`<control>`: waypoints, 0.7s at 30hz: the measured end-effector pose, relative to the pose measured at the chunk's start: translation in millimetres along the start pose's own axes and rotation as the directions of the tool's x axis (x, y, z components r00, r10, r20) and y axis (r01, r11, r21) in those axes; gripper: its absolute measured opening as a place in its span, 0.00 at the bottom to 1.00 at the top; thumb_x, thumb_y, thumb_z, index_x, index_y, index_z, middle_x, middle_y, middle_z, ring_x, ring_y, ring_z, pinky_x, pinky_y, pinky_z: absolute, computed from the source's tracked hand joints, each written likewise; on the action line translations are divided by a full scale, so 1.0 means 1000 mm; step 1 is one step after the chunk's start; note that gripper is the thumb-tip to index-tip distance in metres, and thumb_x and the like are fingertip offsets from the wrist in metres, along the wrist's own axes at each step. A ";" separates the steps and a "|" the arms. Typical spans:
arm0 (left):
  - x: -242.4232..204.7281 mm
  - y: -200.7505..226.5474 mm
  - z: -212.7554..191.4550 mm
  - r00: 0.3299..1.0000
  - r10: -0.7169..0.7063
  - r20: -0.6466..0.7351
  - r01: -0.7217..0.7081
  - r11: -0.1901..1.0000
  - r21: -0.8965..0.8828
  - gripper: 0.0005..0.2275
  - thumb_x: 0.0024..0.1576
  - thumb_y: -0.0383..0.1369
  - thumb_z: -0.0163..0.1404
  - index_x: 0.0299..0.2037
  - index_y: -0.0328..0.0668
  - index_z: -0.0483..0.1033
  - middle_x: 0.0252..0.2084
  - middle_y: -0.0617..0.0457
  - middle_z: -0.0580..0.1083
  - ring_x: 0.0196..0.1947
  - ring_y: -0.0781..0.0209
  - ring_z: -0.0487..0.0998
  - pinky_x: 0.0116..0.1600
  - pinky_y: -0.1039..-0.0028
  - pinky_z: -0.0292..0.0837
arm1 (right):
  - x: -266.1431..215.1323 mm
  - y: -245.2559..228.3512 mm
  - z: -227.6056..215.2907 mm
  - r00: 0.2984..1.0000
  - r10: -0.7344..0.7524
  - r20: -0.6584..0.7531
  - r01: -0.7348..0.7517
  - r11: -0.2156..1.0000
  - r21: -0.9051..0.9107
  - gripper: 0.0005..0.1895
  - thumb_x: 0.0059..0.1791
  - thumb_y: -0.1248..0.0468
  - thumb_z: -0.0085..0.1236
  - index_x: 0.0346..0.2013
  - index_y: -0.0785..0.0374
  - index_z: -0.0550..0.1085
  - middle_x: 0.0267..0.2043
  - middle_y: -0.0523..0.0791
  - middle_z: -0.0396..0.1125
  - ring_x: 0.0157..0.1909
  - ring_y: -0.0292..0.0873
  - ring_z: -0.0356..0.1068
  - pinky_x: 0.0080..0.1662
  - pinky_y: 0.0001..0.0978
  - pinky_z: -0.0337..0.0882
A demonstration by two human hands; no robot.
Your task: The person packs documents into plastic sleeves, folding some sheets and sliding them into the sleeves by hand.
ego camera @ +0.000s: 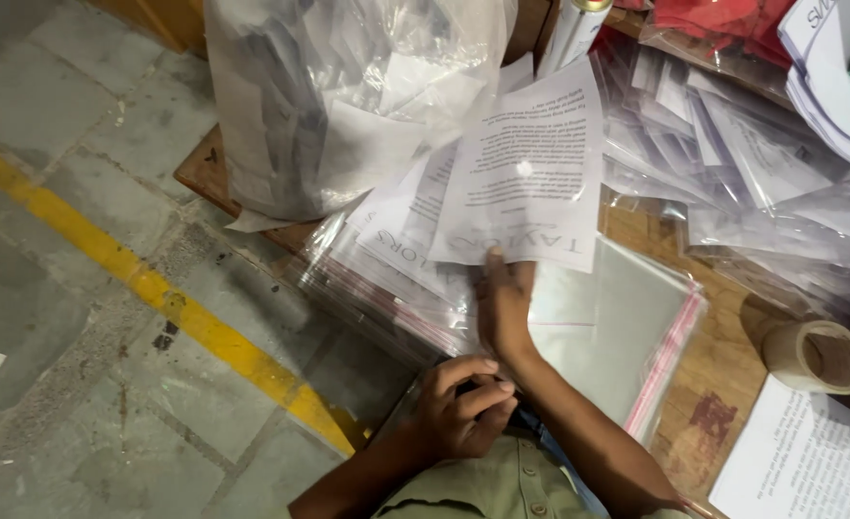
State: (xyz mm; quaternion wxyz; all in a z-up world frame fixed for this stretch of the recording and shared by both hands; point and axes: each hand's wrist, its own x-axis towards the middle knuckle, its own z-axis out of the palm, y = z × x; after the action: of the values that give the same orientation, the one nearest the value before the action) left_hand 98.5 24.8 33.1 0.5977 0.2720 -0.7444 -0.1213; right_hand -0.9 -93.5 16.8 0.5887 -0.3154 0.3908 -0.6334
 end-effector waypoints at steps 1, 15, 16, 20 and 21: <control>0.001 0.000 -0.005 1.000 0.002 0.005 -0.002 1.000 0.006 0.13 0.65 0.28 0.58 0.56 0.43 0.69 0.55 0.44 0.66 0.41 0.63 0.75 0.47 0.74 0.78 | 0.004 0.012 0.001 1.000 0.000 0.002 0.000 1.000 0.008 0.35 0.57 0.58 0.51 0.72 0.61 0.45 0.70 0.55 0.53 0.65 0.47 0.66 0.57 0.34 0.79; 0.004 0.010 -0.024 0.997 -0.033 0.075 0.031 0.999 0.023 0.17 0.57 0.19 0.57 0.53 0.43 0.68 0.55 0.48 0.63 0.42 0.54 0.77 0.46 0.67 0.79 | -0.033 0.004 0.043 0.259 0.783 0.565 -0.598 0.589 -0.543 0.20 0.57 0.64 0.39 0.61 0.69 0.66 0.51 0.62 0.71 0.52 0.58 0.74 0.51 0.46 0.77; 0.003 0.010 -0.023 0.993 -0.031 0.112 0.033 0.999 -0.015 0.17 0.57 0.19 0.57 0.53 0.43 0.68 0.55 0.48 0.63 0.42 0.54 0.77 0.46 0.67 0.79 | -0.041 0.016 0.022 0.296 0.776 0.557 -0.620 0.600 -0.506 0.20 0.57 0.64 0.39 0.61 0.69 0.66 0.51 0.62 0.71 0.52 0.58 0.74 0.51 0.46 0.77; 0.018 0.008 -0.006 0.985 0.078 0.156 -0.058 0.990 -0.128 0.14 0.54 0.20 0.64 0.46 0.40 0.75 0.46 0.51 0.73 0.42 0.59 0.80 0.45 0.70 0.82 | -0.074 0.008 -0.053 0.350 0.379 0.856 -0.225 0.922 -0.316 0.17 0.58 0.66 0.50 0.61 0.67 0.70 0.57 0.53 0.72 0.59 0.47 0.73 0.59 0.37 0.76; 0.026 0.008 0.000 0.966 0.091 0.240 -0.056 0.987 -0.149 0.12 0.51 0.22 0.65 0.43 0.41 0.78 0.42 0.51 0.77 0.42 0.58 0.80 0.44 0.69 0.83 | -0.083 -0.008 -0.069 0.456 0.341 0.822 -0.087 0.936 -0.340 0.16 0.57 0.66 0.50 0.58 0.66 0.74 0.57 0.51 0.73 0.58 0.45 0.74 0.58 0.35 0.76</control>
State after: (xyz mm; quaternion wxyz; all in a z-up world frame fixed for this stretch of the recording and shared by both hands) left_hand 92.5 16.9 58.4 0.5225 0.1843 -0.8119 -0.1841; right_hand -55.7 -2.4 -5.4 0.7354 -0.6109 0.1514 -0.2512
